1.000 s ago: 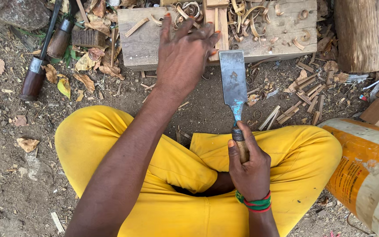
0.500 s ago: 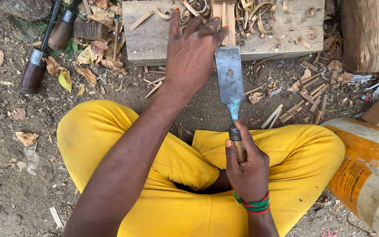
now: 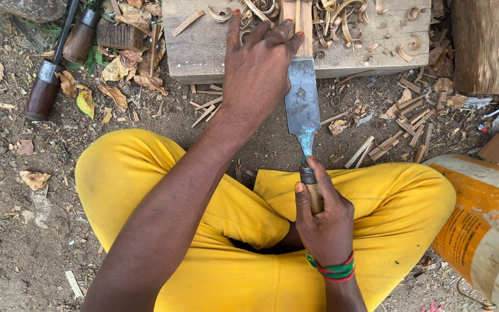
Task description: The person carves a small rectangular piece of wood using a chisel while sitting on the ground.
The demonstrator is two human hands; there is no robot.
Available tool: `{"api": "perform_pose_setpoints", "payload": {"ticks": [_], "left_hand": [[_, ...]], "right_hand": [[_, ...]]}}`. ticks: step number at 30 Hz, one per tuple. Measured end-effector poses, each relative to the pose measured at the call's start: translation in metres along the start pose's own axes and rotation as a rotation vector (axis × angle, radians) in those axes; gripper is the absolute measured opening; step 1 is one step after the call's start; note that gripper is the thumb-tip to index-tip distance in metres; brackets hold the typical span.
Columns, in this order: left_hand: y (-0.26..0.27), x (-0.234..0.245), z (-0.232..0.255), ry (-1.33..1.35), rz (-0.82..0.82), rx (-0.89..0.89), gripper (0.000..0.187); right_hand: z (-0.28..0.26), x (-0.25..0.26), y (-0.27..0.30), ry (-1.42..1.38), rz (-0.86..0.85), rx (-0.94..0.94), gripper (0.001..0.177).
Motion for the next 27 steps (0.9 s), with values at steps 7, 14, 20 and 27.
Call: {"api": "perform_pose_setpoints", "payload": {"ticks": [7,14,20,27], "left_hand": [[0.0,-0.003,-0.002,0.0,-0.008,0.005,0.054],[0.0,-0.004,0.001,-0.008,0.001,-0.003,0.052],[-0.001,-0.008,0.001,0.024,-0.048,0.012,0.051],[-0.002,-0.015,-0.002,0.035,-0.026,-0.005,0.047]], "right_hand": [[-0.001,0.002,-0.001,0.011,0.0,0.008,0.039],[0.004,0.008,-0.005,-0.031,0.058,0.07,0.035],[0.041,0.011,-0.019,0.014,-0.073,-0.106,0.038],[0.048,0.029,-0.035,0.06,-0.134,-0.029,0.036]]}}
Point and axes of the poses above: each hand's wrist, its own y-axis away from the middle knuckle, its own x-axis out of the back of the hand, z = x × y, the point moved 8 cm from there along -y, towards the middle knuckle, and after that the axes turned 15 degrees about y, right-handed, at the moved point
